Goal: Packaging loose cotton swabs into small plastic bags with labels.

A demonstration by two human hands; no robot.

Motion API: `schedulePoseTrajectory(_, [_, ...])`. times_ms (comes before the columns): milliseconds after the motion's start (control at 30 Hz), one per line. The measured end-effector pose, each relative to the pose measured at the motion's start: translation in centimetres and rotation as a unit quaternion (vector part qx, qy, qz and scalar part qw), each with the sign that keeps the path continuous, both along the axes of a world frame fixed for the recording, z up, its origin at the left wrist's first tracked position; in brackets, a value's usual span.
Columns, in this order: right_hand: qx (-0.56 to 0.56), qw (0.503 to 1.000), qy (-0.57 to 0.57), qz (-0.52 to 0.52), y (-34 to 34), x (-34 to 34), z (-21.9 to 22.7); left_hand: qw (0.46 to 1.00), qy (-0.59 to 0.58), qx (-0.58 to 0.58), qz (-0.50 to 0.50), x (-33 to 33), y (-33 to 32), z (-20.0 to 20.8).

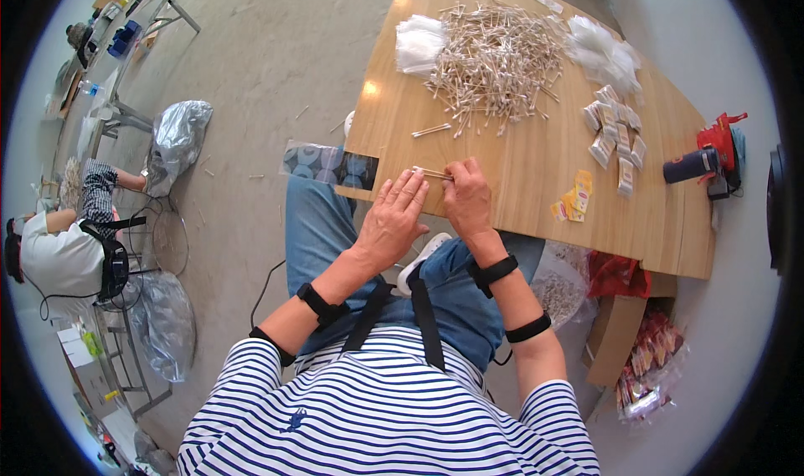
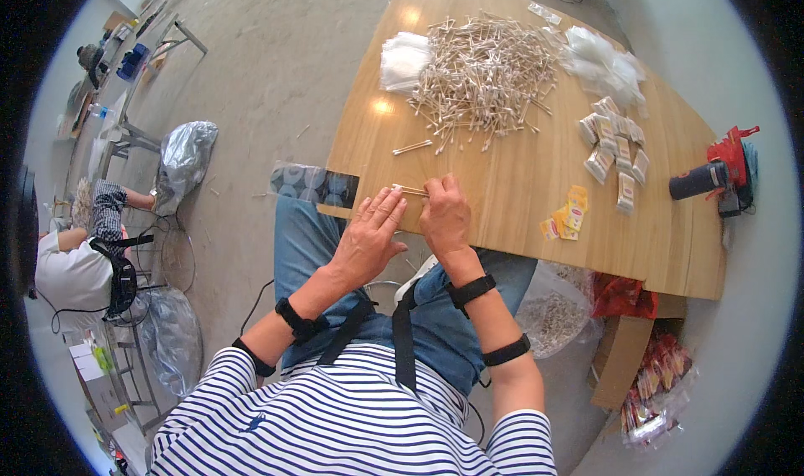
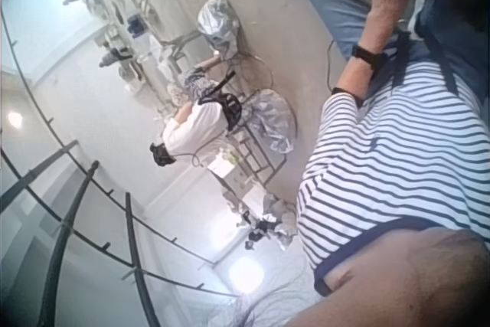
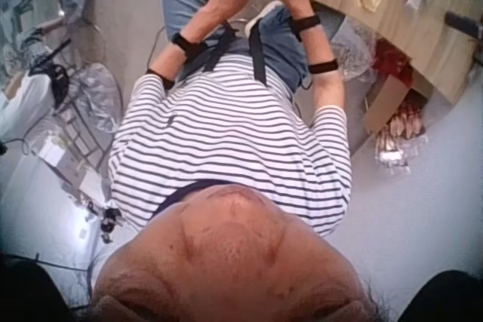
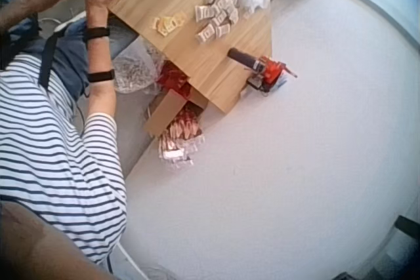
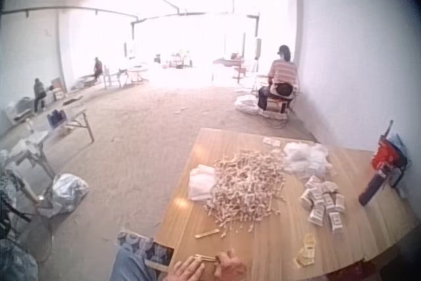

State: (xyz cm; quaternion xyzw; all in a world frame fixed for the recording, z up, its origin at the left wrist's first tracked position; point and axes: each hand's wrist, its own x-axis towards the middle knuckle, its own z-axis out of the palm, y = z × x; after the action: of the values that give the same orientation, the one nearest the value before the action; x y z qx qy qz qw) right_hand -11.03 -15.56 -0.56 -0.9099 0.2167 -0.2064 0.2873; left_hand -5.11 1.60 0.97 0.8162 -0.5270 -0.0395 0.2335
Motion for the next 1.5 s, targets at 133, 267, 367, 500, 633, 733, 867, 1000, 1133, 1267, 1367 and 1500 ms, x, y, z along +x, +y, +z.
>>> schedulePoseTrajectory(133, [0.002,1.000,-0.001,0.004,0.7,0.4,0.7,1.000,-0.007,0.012,-0.011,0.4,0.1,-0.1])
schedulePoseTrajectory(267, [-0.015,1.000,0.009,0.010,1.6,0.7,-0.2,1.000,-0.012,0.015,-0.010,0.4,-1.0,-1.4])
schedulePoseTrajectory(367, [-0.014,1.000,0.013,0.020,1.8,1.4,0.0,0.999,-0.011,0.031,-0.011,0.7,-0.8,-1.7])
schedulePoseTrajectory(500, [-0.079,0.997,0.021,-0.010,-1.2,4.8,1.1,0.998,-0.020,0.055,-0.013,0.6,-0.9,-1.8])
schedulePoseTrajectory(633, [-0.195,0.980,0.024,0.025,-3.2,8.1,0.7,0.998,-0.009,0.059,-0.008,0.3,-1.2,-1.4])
schedulePoseTrajectory(733, [-0.184,0.980,0.061,0.041,-2.7,7.2,0.4,0.998,-0.011,0.063,-0.007,0.4,-1.1,-1.4])
schedulePoseTrajectory(867, [-0.111,0.990,0.058,0.058,-1.1,3.9,0.4,0.999,-0.001,0.052,0.000,0.3,-1.2,-0.8])
schedulePoseTrajectory(1000, [-0.039,0.995,0.067,0.069,-0.4,2.3,0.8,0.997,-0.003,0.074,-0.005,0.4,-0.9,-1.0])
schedulePoseTrajectory(1133, [-0.046,0.993,0.072,-0.080,-3.0,4.5,1.3,0.997,-0.012,0.076,-0.009,0.4,-1.1,-0.8])
schedulePoseTrajectory(1267, [-0.077,0.975,0.141,-0.152,-4.6,6.9,1.8,0.997,-0.016,0.075,-0.016,0.4,-1.1,-0.9])
schedulePoseTrajectory(1367, [-0.089,0.968,0.172,-0.157,-5.7,6.2,0.4,0.997,-0.020,0.071,-0.019,0.5,-1.2,-0.9])
schedulePoseTrajectory(1500, [-0.104,0.968,0.170,-0.150,-4.9,1.9,0.3,0.997,-0.011,0.075,-0.013,0.6,-0.9,-0.8])
